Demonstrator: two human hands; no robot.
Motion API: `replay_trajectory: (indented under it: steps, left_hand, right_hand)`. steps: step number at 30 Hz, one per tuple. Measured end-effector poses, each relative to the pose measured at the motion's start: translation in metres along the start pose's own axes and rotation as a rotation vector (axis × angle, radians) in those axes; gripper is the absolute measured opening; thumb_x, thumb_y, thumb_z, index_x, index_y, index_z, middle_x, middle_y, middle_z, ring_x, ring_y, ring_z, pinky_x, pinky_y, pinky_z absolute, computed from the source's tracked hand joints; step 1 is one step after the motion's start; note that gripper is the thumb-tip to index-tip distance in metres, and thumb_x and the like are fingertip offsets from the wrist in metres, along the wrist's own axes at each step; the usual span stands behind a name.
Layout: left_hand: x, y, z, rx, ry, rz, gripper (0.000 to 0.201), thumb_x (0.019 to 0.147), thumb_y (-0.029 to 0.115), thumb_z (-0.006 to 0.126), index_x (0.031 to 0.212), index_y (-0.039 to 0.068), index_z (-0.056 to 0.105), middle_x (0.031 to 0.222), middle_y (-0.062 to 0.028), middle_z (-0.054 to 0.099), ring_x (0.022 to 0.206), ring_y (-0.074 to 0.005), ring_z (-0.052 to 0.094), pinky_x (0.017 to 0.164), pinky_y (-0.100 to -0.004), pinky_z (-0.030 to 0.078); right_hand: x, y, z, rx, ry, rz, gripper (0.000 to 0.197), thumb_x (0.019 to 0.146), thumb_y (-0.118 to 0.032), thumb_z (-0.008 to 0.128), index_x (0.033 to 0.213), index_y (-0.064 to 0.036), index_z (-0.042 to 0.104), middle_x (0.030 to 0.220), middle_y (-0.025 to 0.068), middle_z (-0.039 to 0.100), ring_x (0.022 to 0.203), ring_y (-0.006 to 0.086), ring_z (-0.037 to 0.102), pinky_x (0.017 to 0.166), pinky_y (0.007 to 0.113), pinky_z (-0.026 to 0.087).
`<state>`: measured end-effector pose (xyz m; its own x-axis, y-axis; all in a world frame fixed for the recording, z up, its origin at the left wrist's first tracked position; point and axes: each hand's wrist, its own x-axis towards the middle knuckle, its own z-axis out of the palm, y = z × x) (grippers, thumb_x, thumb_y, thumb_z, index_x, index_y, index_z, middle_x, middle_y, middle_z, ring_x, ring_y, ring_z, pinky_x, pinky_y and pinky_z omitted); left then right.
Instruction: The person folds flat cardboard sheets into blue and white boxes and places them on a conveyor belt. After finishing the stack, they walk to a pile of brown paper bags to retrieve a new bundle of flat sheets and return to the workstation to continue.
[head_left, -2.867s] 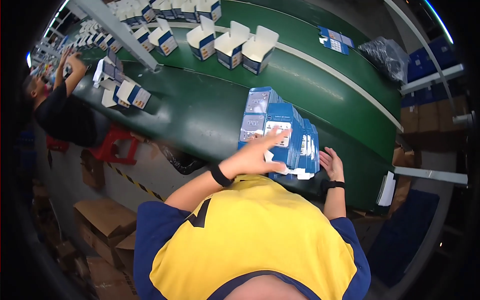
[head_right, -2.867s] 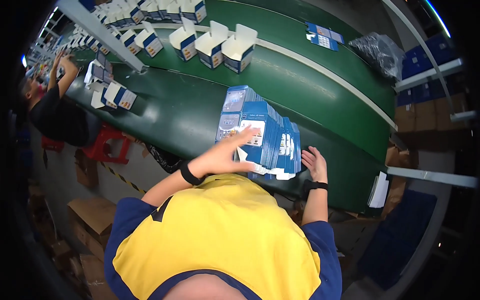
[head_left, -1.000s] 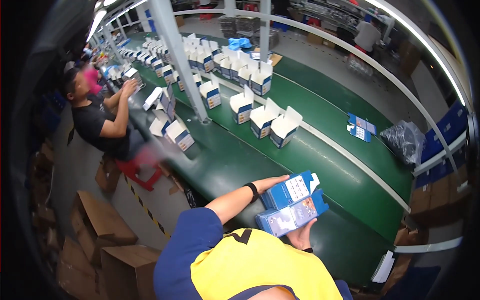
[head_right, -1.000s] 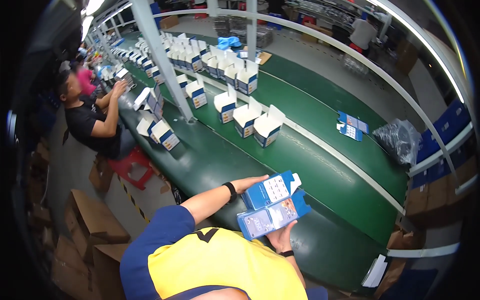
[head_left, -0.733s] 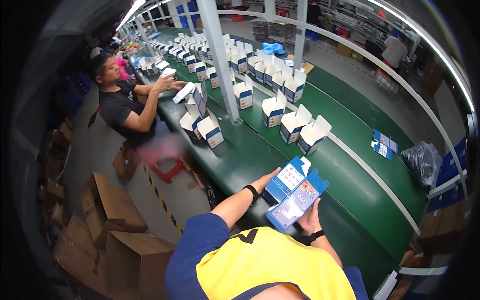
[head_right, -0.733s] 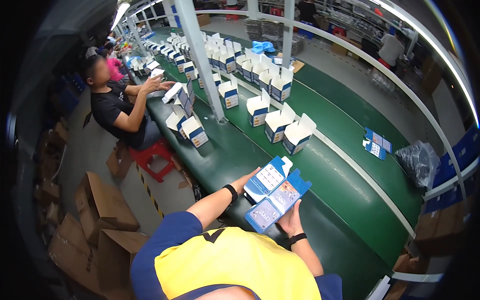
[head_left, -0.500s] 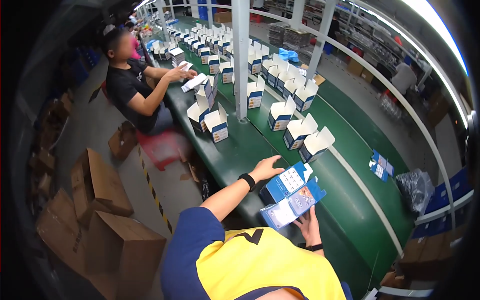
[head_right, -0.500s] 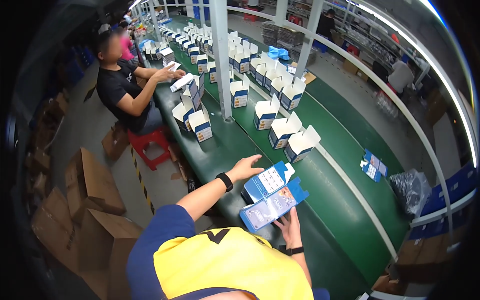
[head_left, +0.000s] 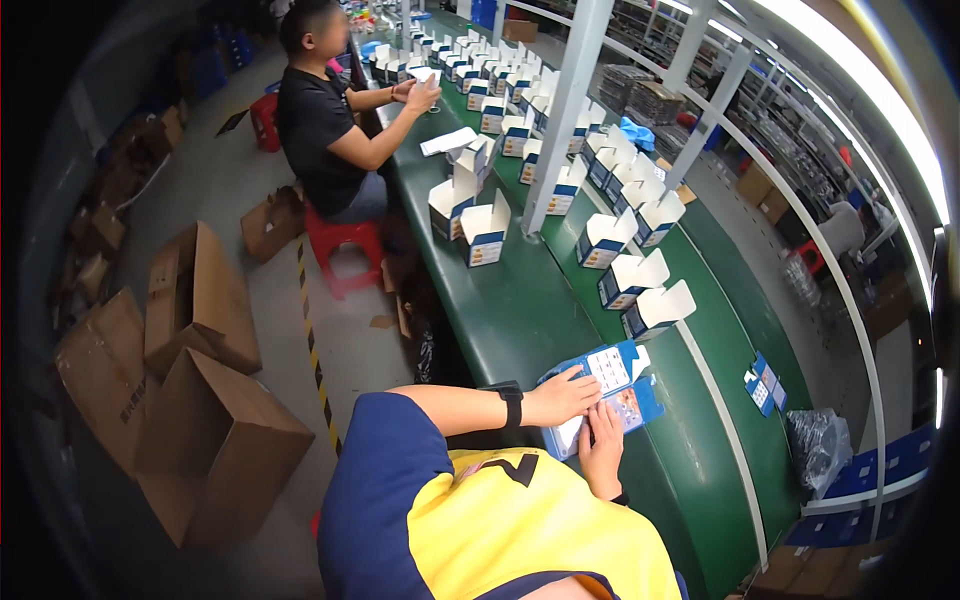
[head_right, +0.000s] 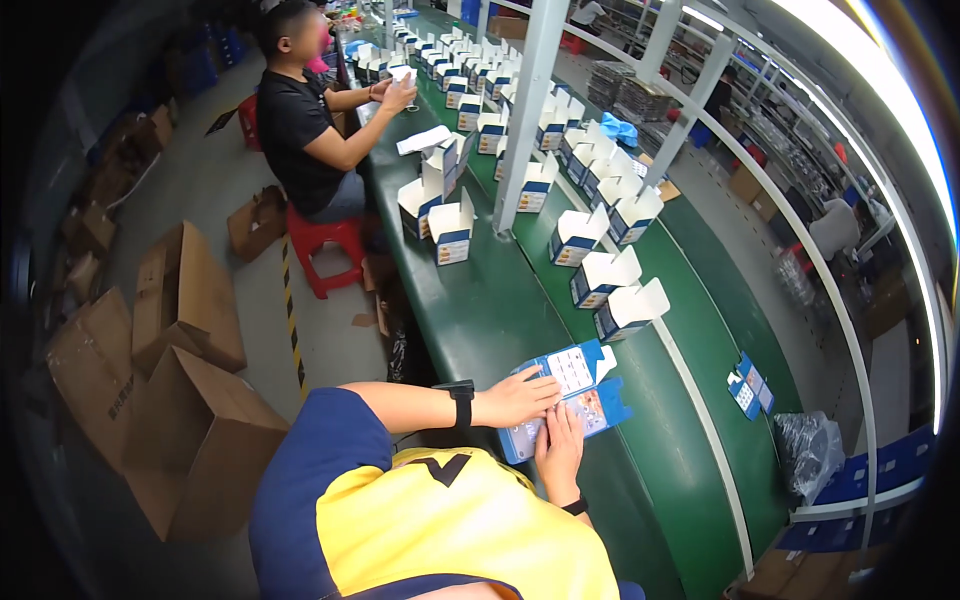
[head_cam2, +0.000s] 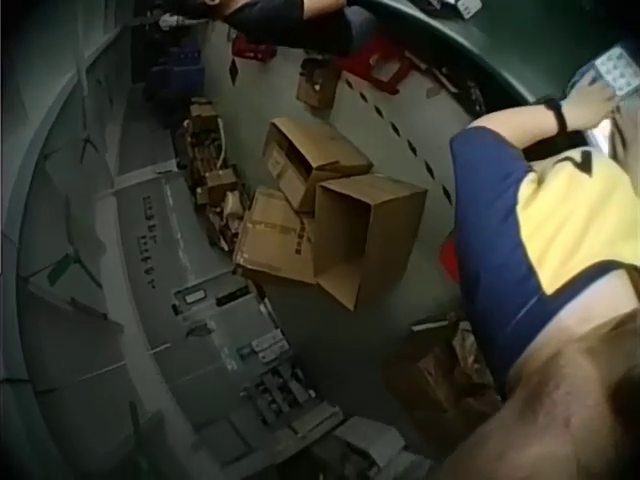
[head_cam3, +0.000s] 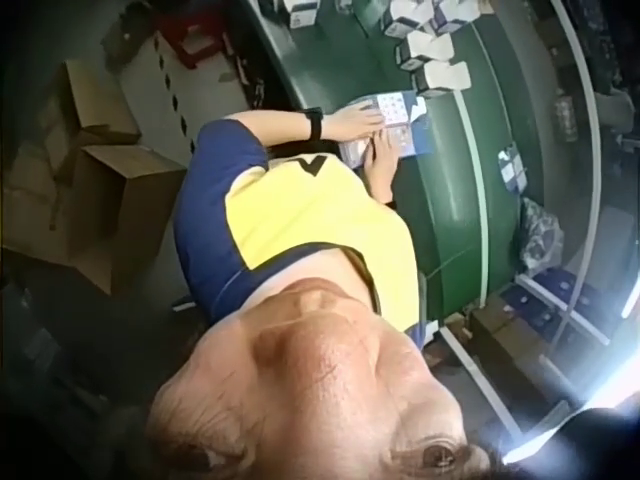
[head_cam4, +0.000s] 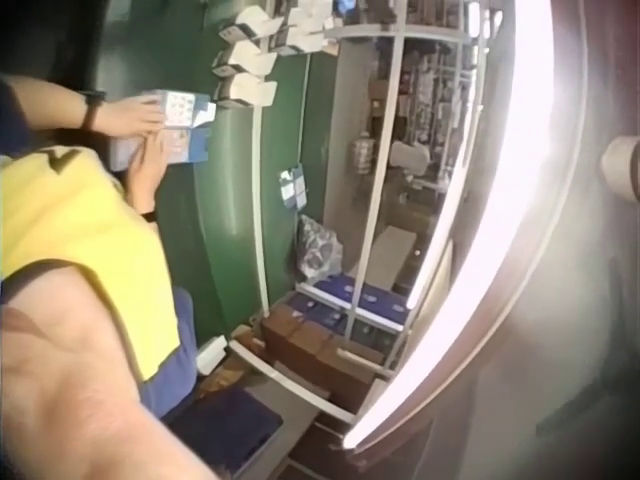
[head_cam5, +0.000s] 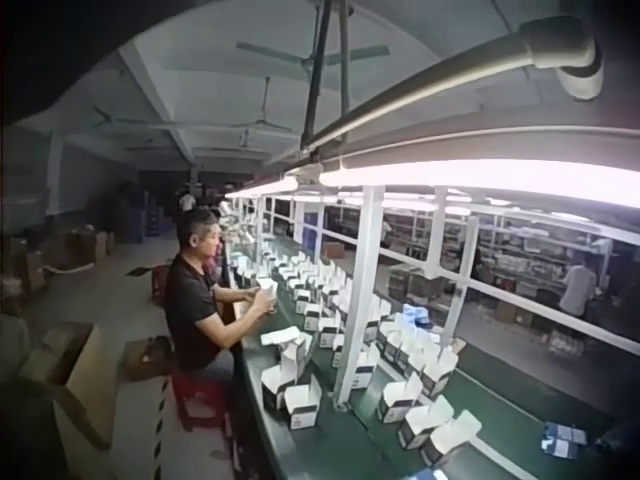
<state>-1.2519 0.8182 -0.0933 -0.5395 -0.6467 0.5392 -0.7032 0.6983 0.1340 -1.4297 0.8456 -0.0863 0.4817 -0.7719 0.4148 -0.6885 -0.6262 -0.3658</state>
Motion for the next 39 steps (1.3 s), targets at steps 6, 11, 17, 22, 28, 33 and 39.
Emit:
replay_trajectory:
  steps: [6, 11, 17, 22, 28, 33, 39]
  left_hand:
    - [-0.028, -0.004, 0.005, -0.090, 0.083, 0.036, 0.026, 0.078, 0.020, 0.059, 0.100, 0.007, 0.056, 0.111, -0.0084, 0.053, 0.109, -0.0211, 0.047, 0.098, -0.0450, 0.031]
    - [0.014, -0.002, -0.006, -0.165, -0.153, -0.207, 0.038, 0.078, 0.028, 0.061, 0.109, 0.008, 0.053, 0.121, -0.0089, 0.049, 0.118, -0.0226, 0.041, 0.103, -0.0488, 0.024]
    - [0.021, -0.011, 0.008, -0.153, -0.226, -0.264, 0.073, 0.075, 0.055, 0.057, 0.128, 0.007, 0.043, 0.139, -0.0096, 0.035, 0.133, -0.0230, 0.025, 0.103, -0.0613, 0.009]
    - [0.027, 0.000, 0.010, -0.028, -0.369, -0.280, 0.089, 0.073, 0.066, 0.052, 0.138, 0.011, 0.029, 0.146, -0.0065, 0.024, 0.137, -0.0209, 0.015, 0.101, -0.0653, 0.004]
    - [0.023, -0.006, 0.012, -0.098, -0.320, -0.332, 0.087, 0.072, 0.066, 0.054, 0.136, 0.011, 0.034, 0.146, -0.0066, 0.022, 0.137, -0.0216, 0.013, 0.102, -0.0643, 0.003]
    - [0.023, -0.013, 0.004, -0.173, -0.346, -0.366, 0.085, 0.071, 0.065, 0.056, 0.134, 0.011, 0.038, 0.146, -0.0079, 0.023, 0.137, -0.0221, 0.012, 0.103, -0.0627, 0.003]
    - [0.018, -0.013, 0.004, -0.248, -0.353, -0.389, 0.087, 0.069, 0.065, 0.057, 0.133, 0.009, 0.038, 0.146, -0.0073, 0.024, 0.137, -0.0222, 0.013, 0.103, -0.0635, 0.003]
  right_hand:
    - [0.007, 0.006, -0.005, 0.315, -0.044, 0.081, 0.027, 0.078, -0.008, 0.059, 0.104, -0.0010, 0.060, 0.114, 0.0170, 0.057, 0.107, 0.0331, 0.050, 0.094, 0.042, 0.037]
    - [0.037, 0.034, -0.015, -0.029, 0.139, -0.123, 0.020, 0.077, -0.006, 0.060, 0.097, -0.0029, 0.062, 0.106, 0.0140, 0.060, 0.101, 0.0315, 0.055, 0.088, 0.039, 0.042]
    - [0.050, 0.057, -0.029, 0.027, -0.039, -0.291, 0.026, 0.072, -0.005, 0.062, 0.098, -0.0062, 0.060, 0.100, 0.0100, 0.061, 0.093, 0.0280, 0.058, 0.079, 0.035, 0.048]
    - [0.088, 0.062, -0.047, -0.140, -0.422, -0.359, 0.021, 0.070, -0.008, 0.061, 0.091, -0.0077, 0.060, 0.090, 0.0067, 0.061, 0.086, 0.0239, 0.059, 0.072, 0.034, 0.049]
    - [0.121, 0.060, -0.047, -0.349, -0.633, -0.600, 0.023, 0.069, -0.013, 0.061, 0.091, -0.0084, 0.060, 0.088, 0.0061, 0.061, 0.086, 0.0229, 0.060, 0.068, 0.035, 0.050]
    - [0.138, 0.054, -0.027, -0.519, -0.810, -0.680, 0.024, 0.070, -0.015, 0.061, 0.093, -0.0075, 0.060, 0.093, 0.0062, 0.061, 0.087, 0.0228, 0.061, 0.068, 0.034, 0.050]
    - [0.133, 0.060, -0.033, -0.307, -0.713, -0.743, 0.026, 0.071, -0.013, 0.060, 0.096, -0.0067, 0.058, 0.103, 0.0100, 0.060, 0.094, 0.0250, 0.059, 0.075, 0.034, 0.049]
